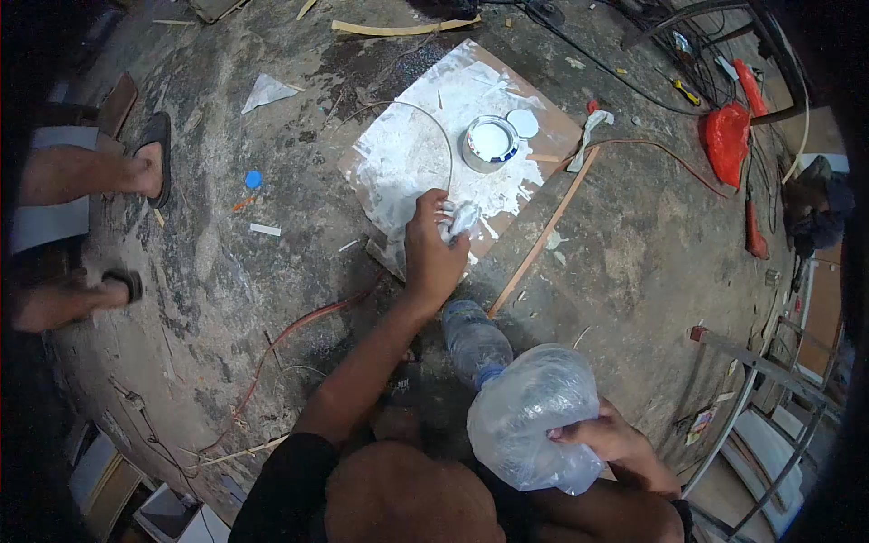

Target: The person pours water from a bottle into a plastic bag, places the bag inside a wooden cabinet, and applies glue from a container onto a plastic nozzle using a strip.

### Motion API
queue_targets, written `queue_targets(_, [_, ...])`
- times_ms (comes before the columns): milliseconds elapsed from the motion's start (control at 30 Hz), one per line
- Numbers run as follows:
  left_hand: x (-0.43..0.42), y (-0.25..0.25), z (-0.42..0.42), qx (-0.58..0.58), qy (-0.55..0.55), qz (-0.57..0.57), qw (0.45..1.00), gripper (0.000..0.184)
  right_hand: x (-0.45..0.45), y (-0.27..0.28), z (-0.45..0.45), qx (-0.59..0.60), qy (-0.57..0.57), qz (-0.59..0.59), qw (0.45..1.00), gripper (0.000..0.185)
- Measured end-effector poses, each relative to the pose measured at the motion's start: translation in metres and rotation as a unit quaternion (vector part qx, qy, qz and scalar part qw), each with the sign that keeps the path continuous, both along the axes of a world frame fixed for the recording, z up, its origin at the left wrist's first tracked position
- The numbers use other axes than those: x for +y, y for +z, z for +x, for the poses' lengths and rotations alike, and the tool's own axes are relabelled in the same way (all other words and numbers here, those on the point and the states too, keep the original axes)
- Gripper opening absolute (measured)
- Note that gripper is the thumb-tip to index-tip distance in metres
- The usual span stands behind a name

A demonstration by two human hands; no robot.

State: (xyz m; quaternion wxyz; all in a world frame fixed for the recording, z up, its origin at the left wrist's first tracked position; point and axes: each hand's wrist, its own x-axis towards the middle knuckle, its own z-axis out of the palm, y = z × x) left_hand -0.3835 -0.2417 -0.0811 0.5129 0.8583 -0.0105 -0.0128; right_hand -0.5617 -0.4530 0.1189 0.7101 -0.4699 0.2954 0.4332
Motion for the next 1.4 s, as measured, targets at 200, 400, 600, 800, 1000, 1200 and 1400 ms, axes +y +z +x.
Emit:
queue_targets(200, [0.011, -0.016, -0.006, 0.002, -0.001, -0.027, 1.0, 0.064, 0.002, 0.004, 0.004, 0.006, 0.001, 0.009, 1.0, 0.048])
queue_targets(400, [0.013, -0.012, 0.0, -0.013, -0.013, 0.011, 1.0, 0.058, 0.0, -0.002, -0.001, -0.017, 0.008, 0.022, 1.0, 0.05])
queue_targets(600, [0.017, -0.014, -0.001, -0.05, -0.023, 0.055, 0.997, 0.06, -0.001, 0.001, 0.001, -0.004, 0.028, 0.002, 1.0, 0.053])
queue_targets(800, [0.018, -0.015, 0.0, -0.07, -0.018, 0.075, 0.995, 0.063, 0.0, 0.0, 0.0, 0.011, 0.004, 0.017, 1.0, 0.057])
queue_targets(1000, [0.018, -0.026, 0.002, -0.102, -0.013, 0.081, 0.991, 0.061, 0.0, -0.002, 0.0, -0.005, 0.001, 0.022, 1.0, 0.056])
queue_targets(1200, [0.016, -0.02, 0.01, -0.096, 0.0, 0.081, 0.992, 0.058, 0.0, 0.004, 0.003, -0.003, 0.043, -0.032, 0.999, 0.053])
queue_targets(1400, [0.019, -0.03, 0.016, -0.103, -0.007, 0.079, 0.992, 0.062, 0.003, 0.006, 0.007, -0.005, 0.005, -0.003, 1.0, 0.057])
